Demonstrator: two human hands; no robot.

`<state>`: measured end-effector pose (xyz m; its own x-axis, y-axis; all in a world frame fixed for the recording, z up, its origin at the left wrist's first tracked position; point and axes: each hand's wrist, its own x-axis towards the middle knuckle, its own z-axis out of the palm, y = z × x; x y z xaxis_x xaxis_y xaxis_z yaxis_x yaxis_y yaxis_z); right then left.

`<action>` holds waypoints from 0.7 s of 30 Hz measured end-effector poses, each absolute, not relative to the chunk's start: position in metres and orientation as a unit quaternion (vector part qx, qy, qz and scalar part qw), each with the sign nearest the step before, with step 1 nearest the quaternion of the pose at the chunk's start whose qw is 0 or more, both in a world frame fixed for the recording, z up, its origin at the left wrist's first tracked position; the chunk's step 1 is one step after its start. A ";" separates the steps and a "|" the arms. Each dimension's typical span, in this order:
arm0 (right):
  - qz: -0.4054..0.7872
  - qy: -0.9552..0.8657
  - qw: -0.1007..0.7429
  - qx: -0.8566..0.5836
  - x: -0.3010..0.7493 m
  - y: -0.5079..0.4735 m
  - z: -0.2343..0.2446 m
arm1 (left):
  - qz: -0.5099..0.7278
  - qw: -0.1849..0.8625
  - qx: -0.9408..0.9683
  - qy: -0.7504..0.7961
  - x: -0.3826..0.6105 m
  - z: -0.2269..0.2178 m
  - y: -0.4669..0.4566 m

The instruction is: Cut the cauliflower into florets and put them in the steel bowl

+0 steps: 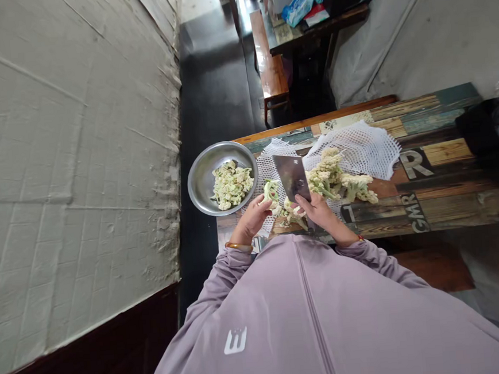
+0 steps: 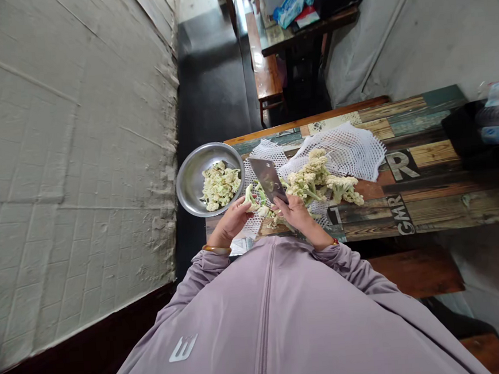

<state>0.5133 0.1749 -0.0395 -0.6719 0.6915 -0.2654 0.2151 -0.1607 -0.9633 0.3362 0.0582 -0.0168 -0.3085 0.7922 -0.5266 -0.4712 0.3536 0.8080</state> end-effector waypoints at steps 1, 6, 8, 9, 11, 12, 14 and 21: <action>0.637 -0.664 0.175 -0.351 0.515 0.175 -0.040 | 0.535 0.567 0.160 0.606 0.337 -0.018 0.059; 0.506 -0.802 0.183 -0.261 0.519 0.167 -0.040 | 0.473 0.508 0.242 0.677 0.340 -0.021 0.061; 0.478 -0.828 0.173 -0.238 0.519 0.162 -0.040 | 0.459 0.481 0.241 0.707 0.340 -0.023 0.059; 0.467 -0.837 0.166 -0.230 0.519 0.160 -0.039 | 0.455 0.476 0.234 0.715 0.341 -0.025 0.058; 0.453 -0.849 0.157 -0.220 0.518 0.158 -0.037 | 0.460 0.489 0.215 0.709 0.342 -0.026 0.056; 0.448 -0.853 0.156 -0.217 0.518 0.157 -0.035 | 0.468 0.507 0.205 0.694 0.343 -0.027 0.055; 0.437 -0.860 0.154 -0.213 0.516 0.157 -0.032 | 0.485 0.535 0.192 0.665 0.346 -0.027 0.054; 0.411 -0.873 0.160 -0.207 0.514 0.156 -0.034 | 0.519 0.463 0.194 0.692 0.342 -0.041 0.068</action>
